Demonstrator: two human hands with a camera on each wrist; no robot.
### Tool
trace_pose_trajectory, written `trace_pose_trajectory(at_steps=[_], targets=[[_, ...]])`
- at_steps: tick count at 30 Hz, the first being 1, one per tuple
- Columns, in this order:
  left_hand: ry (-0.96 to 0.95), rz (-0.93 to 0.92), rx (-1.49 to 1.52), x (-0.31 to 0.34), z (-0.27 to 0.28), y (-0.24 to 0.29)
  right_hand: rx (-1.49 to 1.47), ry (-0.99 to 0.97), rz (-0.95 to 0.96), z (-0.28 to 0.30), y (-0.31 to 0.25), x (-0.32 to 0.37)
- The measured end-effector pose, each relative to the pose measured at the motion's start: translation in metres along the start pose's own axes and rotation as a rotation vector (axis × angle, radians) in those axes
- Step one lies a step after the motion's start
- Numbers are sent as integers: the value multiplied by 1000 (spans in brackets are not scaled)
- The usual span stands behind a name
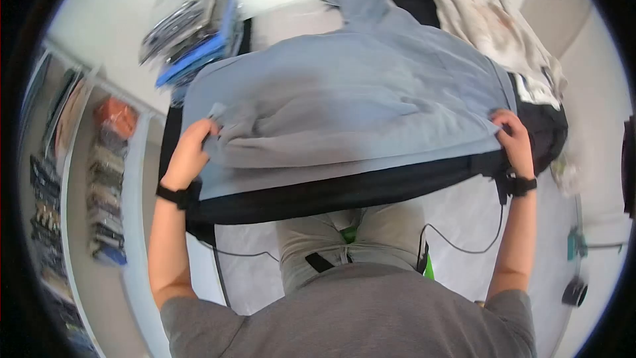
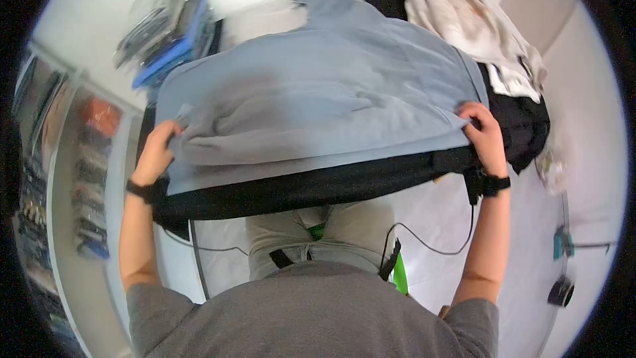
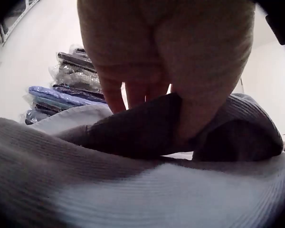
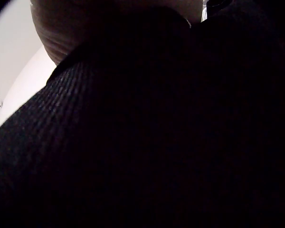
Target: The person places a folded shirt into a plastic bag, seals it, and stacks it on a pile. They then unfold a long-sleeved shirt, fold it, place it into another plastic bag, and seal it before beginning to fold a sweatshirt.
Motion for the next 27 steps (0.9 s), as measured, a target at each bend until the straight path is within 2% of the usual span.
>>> trace_pose_trajectory(at_steps=[3,5,6,7,9,11,13,16,19,21,23,27], targets=[[194,-45,-18,-5,15,12,-3,-18,30,0,7,0],[446,-208,-188,-6,38,22,-13,-20,-22,0,11,0],[521,-302,-384,-1,51,24,-37,-26,-30,-1,14,0],[526,-292,-387,6,56,25,-38,-34,-22,-1,14,-1],[575,-435,-664,26,59,35,-80,-20,-46,-2,15,0],[493,-398,-674,47,50,28,-104,-47,-67,-2,16,1],[255,-201,-599,62,32,14,-89,-34,-55,-2,16,1],[97,-26,-384,86,8,-15,-64,-55,-38,-3,14,0],[179,45,-253,87,11,-14,-44,-51,-29,-4,16,-1],[303,-104,-308,84,22,-5,-69,-49,4,-2,18,0],[396,-80,-382,81,34,3,-84,-58,-4,-2,17,0],[360,-75,-415,84,24,-4,-128,-48,-66,-2,14,2]])
Point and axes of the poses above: each hand's wrist, its own x-axis away from the middle knuckle, its own z-axis out of the back of the hand, y = z × x, the point moved 4 cm from there along -x, towards the middle knuckle, and after that the axes turned 12 degrees about x, right-handed, at the moved point
